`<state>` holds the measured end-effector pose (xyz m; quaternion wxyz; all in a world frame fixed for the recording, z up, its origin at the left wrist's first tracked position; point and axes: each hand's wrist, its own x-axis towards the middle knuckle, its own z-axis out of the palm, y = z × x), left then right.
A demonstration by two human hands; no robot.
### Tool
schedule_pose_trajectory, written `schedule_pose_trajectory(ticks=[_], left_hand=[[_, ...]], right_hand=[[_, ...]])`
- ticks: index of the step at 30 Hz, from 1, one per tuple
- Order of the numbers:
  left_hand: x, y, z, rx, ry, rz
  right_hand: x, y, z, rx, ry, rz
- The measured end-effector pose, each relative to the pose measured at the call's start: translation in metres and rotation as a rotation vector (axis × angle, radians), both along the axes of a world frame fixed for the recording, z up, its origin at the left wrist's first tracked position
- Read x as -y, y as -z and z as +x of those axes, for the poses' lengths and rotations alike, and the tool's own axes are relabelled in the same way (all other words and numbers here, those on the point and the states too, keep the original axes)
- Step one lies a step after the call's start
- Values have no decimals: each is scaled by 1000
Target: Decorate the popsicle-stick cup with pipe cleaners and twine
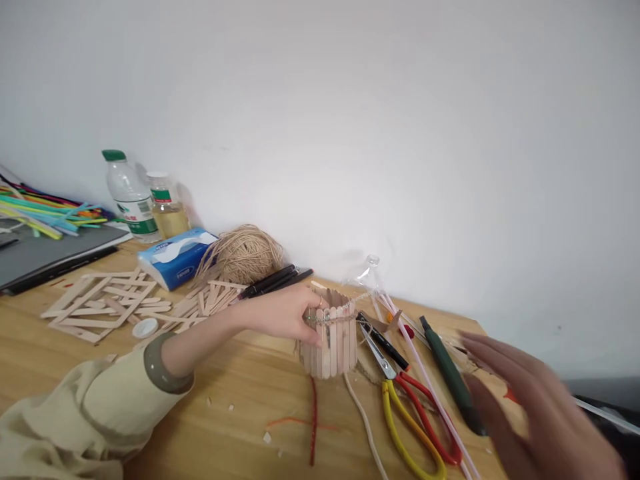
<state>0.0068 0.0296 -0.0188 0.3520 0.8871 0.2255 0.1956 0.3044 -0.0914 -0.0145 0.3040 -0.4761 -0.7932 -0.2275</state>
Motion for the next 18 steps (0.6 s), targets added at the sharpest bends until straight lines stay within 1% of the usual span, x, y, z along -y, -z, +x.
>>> schedule_pose_trajectory(ticks=[1, 2, 3, 5, 8, 11, 15, 18], left_hand=[[2, -1, 0, 16, 29, -58], [4, -3, 1, 23, 46, -104], [6, -4, 1, 24, 49, -139], [9, -7, 2, 29, 33, -171], [11, -11, 2, 79, 19, -178], [11, -12, 2, 122, -13, -228], [9, -8, 2, 122, -117, -308], [8, -6, 3, 107, -203, -277]], right_hand=[[-12, -10, -25, 56, -88, -14], [-24, -18, -44, 90, -143, -20], [-35, -22, -59, 116, -165, -65], [-52, -24, -74, 149, -195, -109], [-66, -18, -76, 100, -217, -138], [-67, -16, -72, -18, -223, -204], [-62, -21, -73, -165, -211, -342], [-61, -22, -76, -225, -209, -413]])
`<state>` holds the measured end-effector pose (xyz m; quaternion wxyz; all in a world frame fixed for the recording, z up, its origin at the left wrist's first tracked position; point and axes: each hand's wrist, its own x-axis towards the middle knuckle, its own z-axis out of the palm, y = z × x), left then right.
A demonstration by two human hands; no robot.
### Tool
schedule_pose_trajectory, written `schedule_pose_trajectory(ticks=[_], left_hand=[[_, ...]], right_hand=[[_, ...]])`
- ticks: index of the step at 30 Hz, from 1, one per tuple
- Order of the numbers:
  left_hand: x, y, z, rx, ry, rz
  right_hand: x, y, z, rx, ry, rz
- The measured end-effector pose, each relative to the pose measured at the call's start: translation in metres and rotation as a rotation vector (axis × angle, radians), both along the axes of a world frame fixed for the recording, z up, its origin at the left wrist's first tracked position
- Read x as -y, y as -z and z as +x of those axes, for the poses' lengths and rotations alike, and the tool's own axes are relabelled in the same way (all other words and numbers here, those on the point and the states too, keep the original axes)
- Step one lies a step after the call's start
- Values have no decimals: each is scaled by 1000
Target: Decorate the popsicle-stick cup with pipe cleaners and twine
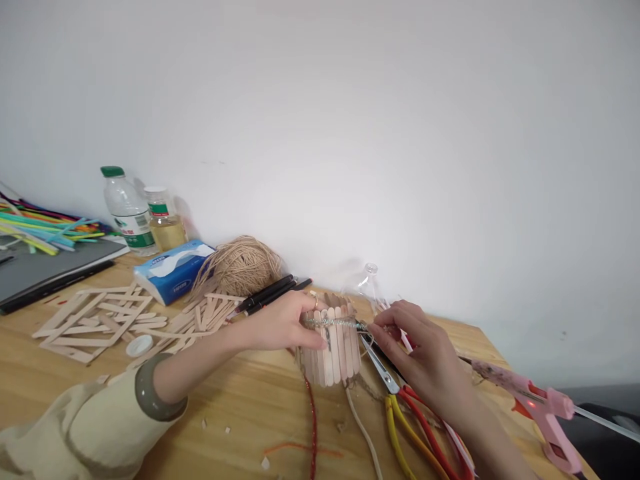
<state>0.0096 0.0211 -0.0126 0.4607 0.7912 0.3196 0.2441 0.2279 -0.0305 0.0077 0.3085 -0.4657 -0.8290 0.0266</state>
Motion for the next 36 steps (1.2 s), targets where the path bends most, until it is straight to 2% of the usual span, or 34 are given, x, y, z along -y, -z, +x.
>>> schedule_pose_trajectory(ticks=[3, 10, 23, 30, 33, 36], left_hand=[[0, 1, 1, 12, -36, 49], [4, -2, 4, -28, -28, 184], [12, -9, 5, -138, -18, 219], [7, -9, 2, 26, 119, 153], [4, -7, 0, 93, 170, 76], [2, -3, -1, 138, 219, 14]], right_hand=[[-2, 2, -1, -29, 18, -43], [-4, 5, 2, -18, 37, -41], [-5, 4, 6, -2, 57, -79], [-6, 5, 10, -152, 37, -287], [-7, 4, 10, -236, -22, -436], [-11, 5, 12, -374, -139, -599]])
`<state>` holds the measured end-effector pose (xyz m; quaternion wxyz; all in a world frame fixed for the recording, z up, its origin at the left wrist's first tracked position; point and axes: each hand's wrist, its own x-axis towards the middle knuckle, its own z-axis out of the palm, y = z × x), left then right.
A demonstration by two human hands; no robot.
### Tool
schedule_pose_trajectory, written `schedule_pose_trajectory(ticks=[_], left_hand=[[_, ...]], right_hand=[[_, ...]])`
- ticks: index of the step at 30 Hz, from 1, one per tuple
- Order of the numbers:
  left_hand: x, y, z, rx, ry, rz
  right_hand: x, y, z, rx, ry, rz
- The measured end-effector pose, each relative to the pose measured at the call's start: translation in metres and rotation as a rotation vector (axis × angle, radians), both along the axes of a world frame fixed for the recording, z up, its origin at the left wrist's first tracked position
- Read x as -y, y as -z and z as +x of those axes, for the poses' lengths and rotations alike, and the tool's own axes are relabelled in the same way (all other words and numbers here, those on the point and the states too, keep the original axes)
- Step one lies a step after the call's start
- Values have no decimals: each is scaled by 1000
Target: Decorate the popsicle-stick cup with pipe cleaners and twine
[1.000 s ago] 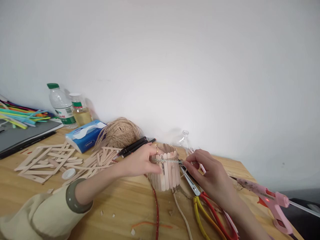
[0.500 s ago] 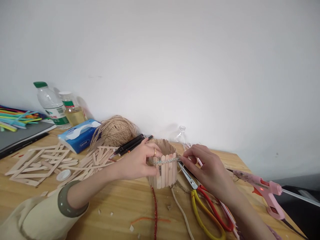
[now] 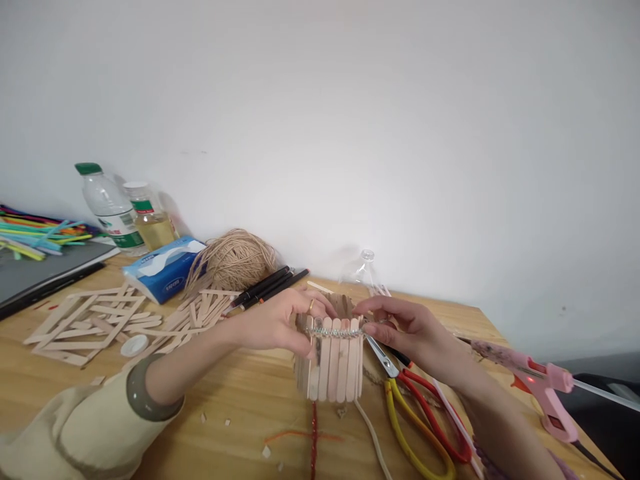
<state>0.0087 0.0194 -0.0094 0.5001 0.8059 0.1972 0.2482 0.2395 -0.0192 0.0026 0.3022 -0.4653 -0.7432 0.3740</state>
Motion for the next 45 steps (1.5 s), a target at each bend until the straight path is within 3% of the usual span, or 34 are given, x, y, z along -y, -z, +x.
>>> schedule_pose_trajectory(ticks=[5, 14, 22, 33, 42, 45], left_hand=[[-2, 4, 0, 31, 55, -53], [-4, 1, 0, -41, 198, -57], [0, 0, 2, -15, -10, -91], [-2, 6, 4, 88, 3, -69], [-4, 9, 2, 137, 9, -201], [-3, 8, 3, 166, 6, -163]], right_hand=[[-7, 7, 3, -155, -160, -138], [-9, 12, 5, -221, -291, -193], [-6, 8, 5, -151, -293, -147], [-6, 5, 2, -118, -284, -113], [-6, 6, 3, -133, -279, -154], [-6, 7, 2, -133, -272, -156]])
